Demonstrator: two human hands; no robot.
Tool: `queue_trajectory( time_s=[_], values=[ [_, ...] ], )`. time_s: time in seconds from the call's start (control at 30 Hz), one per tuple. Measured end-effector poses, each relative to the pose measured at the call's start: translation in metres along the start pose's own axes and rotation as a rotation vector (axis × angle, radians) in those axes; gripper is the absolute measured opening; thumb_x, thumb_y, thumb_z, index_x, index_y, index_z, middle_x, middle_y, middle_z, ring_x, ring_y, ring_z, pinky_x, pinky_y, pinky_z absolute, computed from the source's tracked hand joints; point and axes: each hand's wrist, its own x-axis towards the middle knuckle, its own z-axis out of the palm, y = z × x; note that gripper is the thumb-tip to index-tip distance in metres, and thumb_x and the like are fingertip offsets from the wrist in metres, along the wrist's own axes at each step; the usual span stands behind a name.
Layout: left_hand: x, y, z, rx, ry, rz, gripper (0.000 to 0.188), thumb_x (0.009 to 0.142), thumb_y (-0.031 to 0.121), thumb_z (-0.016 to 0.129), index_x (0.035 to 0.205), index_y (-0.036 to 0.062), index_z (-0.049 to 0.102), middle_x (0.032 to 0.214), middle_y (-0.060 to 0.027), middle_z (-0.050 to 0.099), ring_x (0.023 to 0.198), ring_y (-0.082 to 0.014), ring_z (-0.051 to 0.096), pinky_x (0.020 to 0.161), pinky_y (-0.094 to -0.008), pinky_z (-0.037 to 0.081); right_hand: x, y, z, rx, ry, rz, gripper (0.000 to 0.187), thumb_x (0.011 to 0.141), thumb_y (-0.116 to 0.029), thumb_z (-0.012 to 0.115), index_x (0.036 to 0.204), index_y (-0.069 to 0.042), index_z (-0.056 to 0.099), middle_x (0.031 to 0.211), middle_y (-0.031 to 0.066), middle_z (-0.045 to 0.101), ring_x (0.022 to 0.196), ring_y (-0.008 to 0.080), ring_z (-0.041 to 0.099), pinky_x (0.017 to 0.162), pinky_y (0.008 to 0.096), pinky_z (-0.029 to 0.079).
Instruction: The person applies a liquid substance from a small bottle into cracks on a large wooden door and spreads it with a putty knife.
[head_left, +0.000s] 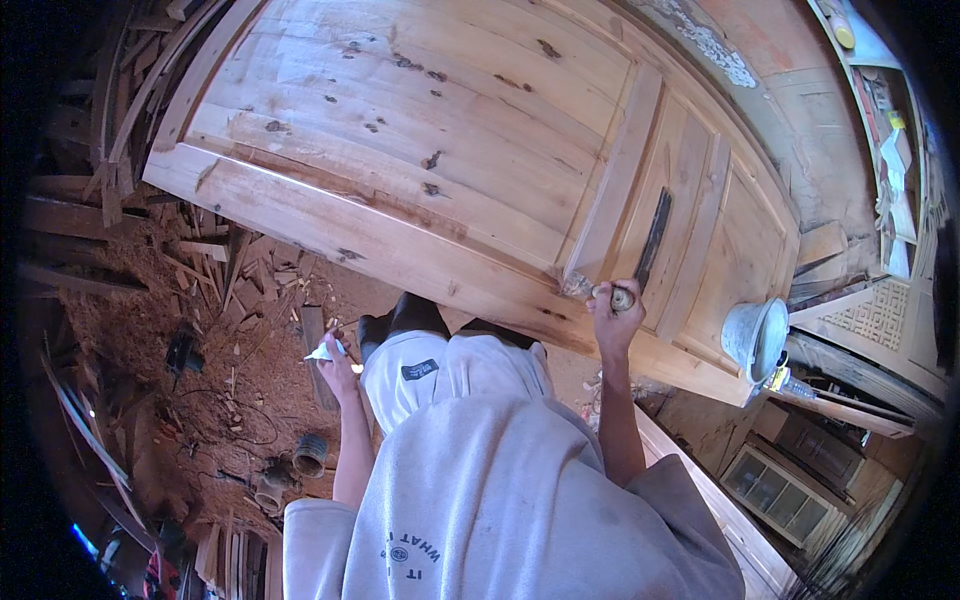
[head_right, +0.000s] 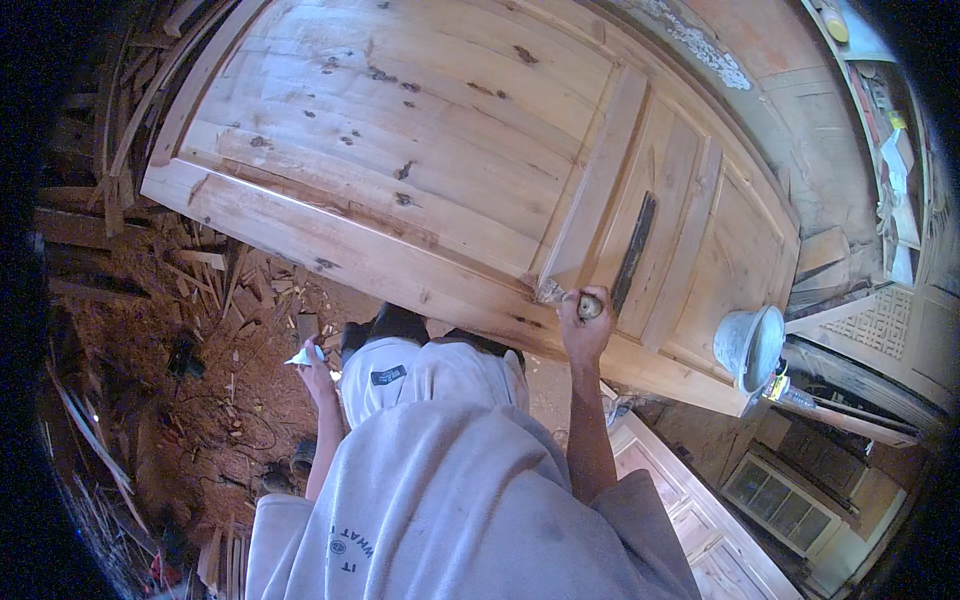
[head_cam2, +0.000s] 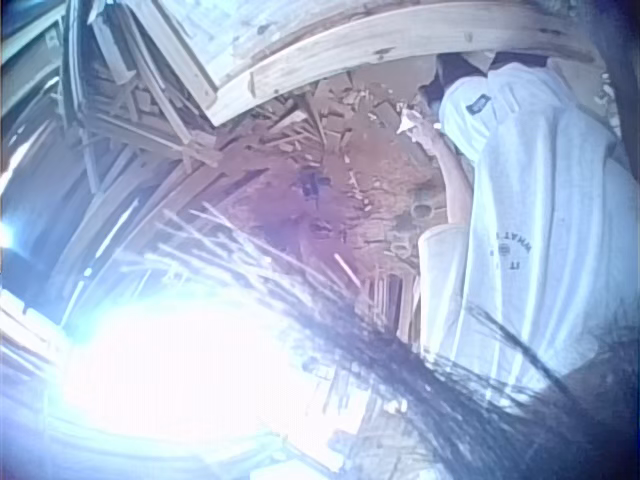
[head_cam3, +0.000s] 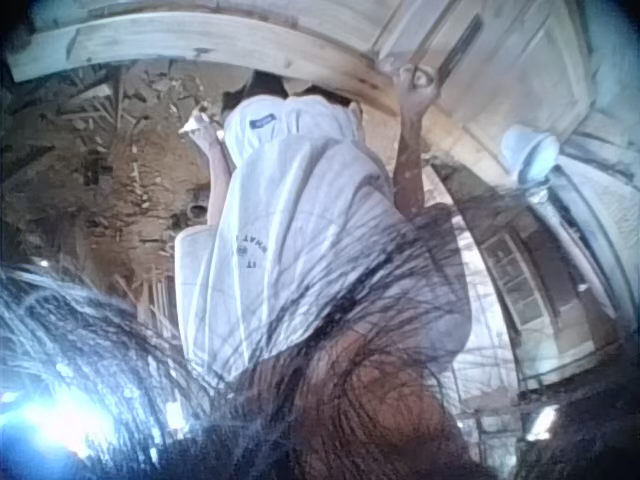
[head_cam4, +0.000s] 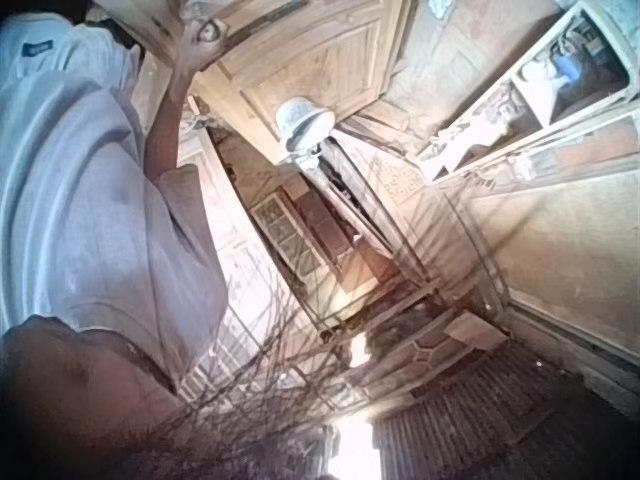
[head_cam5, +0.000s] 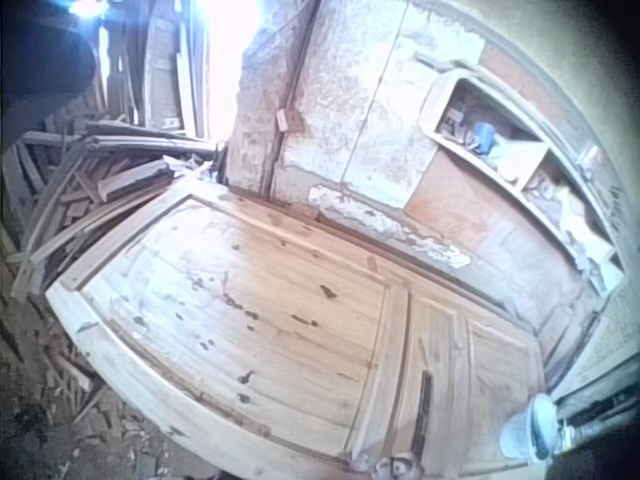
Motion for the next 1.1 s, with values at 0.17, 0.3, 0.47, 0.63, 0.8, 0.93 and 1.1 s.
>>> queue_trajectory(
  time_s=[0.17, 0.3, 0.47, 0.63, 0.8, 0.93, 1.1],
  values=[
    [0.007, -0.001, -0.001, -0.01, 0.005, 0.012, 0.042, 0.097, 0.038, 0.05, 0.107, 0.0008, 0.067, 0.089, -0.0038, 0.064, 0.074, -0.0108, 0.057, 0.07, -0.0272, 0.047, 0.001, 0.0, 0.006, 0.0, 0.014, -0.047, 0.011, 0.089, -0.003, 0.061, 0.086, -0.001, 0.05, 0.069, 0.0052, 0.06, 0.055, 0.0108, 0.061, 0.048, 0.0231, 0.05],
    [0.004, -0.006, 0.003, -0.012, -0.004, -0.001, 0.043, 0.097, 0.039, 0.05, 0.108, 0.0013, 0.067, 0.088, -0.004, 0.064, 0.073, -0.0112, 0.057, 0.069, -0.0276, 0.046, 0.001, -0.002, 0.001, -0.003, 0.02, -0.054, 0.011, 0.088, -0.003, 0.061, 0.086, -0.001, 0.05, 0.068, 0.0052, 0.06, 0.055, 0.0105, 0.061, 0.048, 0.0229, 0.049],
    [0.007, -0.008, 0.002, 0.068, 0.015, 0.05, 0.048, 0.096, 0.047, 0.048, 0.106, 0.0049, 0.068, 0.082, -0.0042, 0.059, 0.072, -0.0128, 0.056, 0.061, -0.0275, 0.043, 0.003, -0.009, -0.002, 0.067, 0.045, 0.009, 0.011, 0.09, -0.005, 0.061, 0.088, -0.002, 0.051, 0.071, 0.0054, 0.061, 0.055, 0.0112, 0.062, 0.049, 0.0235, 0.05],
    [0.005, -0.002, -0.001, 0.027, 0.011, 0.01, 0.046, 0.096, 0.045, 0.05, 0.107, 0.0042, 0.068, 0.086, -0.0049, 0.061, 0.074, -0.0129, 0.056, 0.066, -0.0284, 0.044, 0.019, -0.037, -0.019, 0.152, -0.059, 0.138, 0.015, 0.087, -0.008, 0.068, 0.092, -0.002, 0.055, 0.08, 0.0073, 0.066, 0.07, 0.0133, 0.065, 0.059, 0.0267, 0.053],
    [0.003, -0.005, 0.001, 0.024, 0.058, 0.009, 0.046, 0.096, 0.043, 0.05, 0.107, 0.0026, 0.068, 0.09, -0.0055, 0.065, 0.076, -0.0136, 0.057, 0.07, -0.0298, 0.044, 0.03, -0.059, -0.023, -0.119, -0.365, -0.011, 0.024, 0.08, -0.01, 0.074, 0.101, -0.003, 0.063, 0.092, 0.0081, 0.069, 0.088, 0.0153, 0.065, 0.08, 0.0294, 0.051],
    [-0.001, -0.015, -0.01, -0.032, 0.06, 0.035, 0.046, 0.097, 0.042, 0.048, 0.107, 0.0015, 0.066, 0.095, -0.0062, 0.065, 0.077, -0.0147, 0.058, 0.072, -0.0307, 0.045, 0.034, -0.071, -0.018, -0.203, -0.515, -0.09, 0.025, 0.08, -0.01, 0.074, 0.102, -0.003, 0.065, 0.094, 0.0103, 0.069, 0.089, 0.0158, 0.066, 0.08, 0.0297, 0.052],
    [-0.028, -0.032, -0.025, -0.125, 0.196, 0.055, 0.047, 0.098, 0.043, 0.046, 0.108, 0.0014, 0.064, 0.098, -0.0063, 0.064, 0.079, -0.0154, 0.058, 0.073, -0.0312, 0.045, 0.039, -0.082, -0.02, -0.315, -0.69, -0.139, 0.025, 0.08, -0.01, 0.073, 0.102, -0.002, 0.064, 0.096, 0.0122, 0.069, 0.09, 0.02, 0.067, 0.081, 0.0316, 0.052]
  ],
)
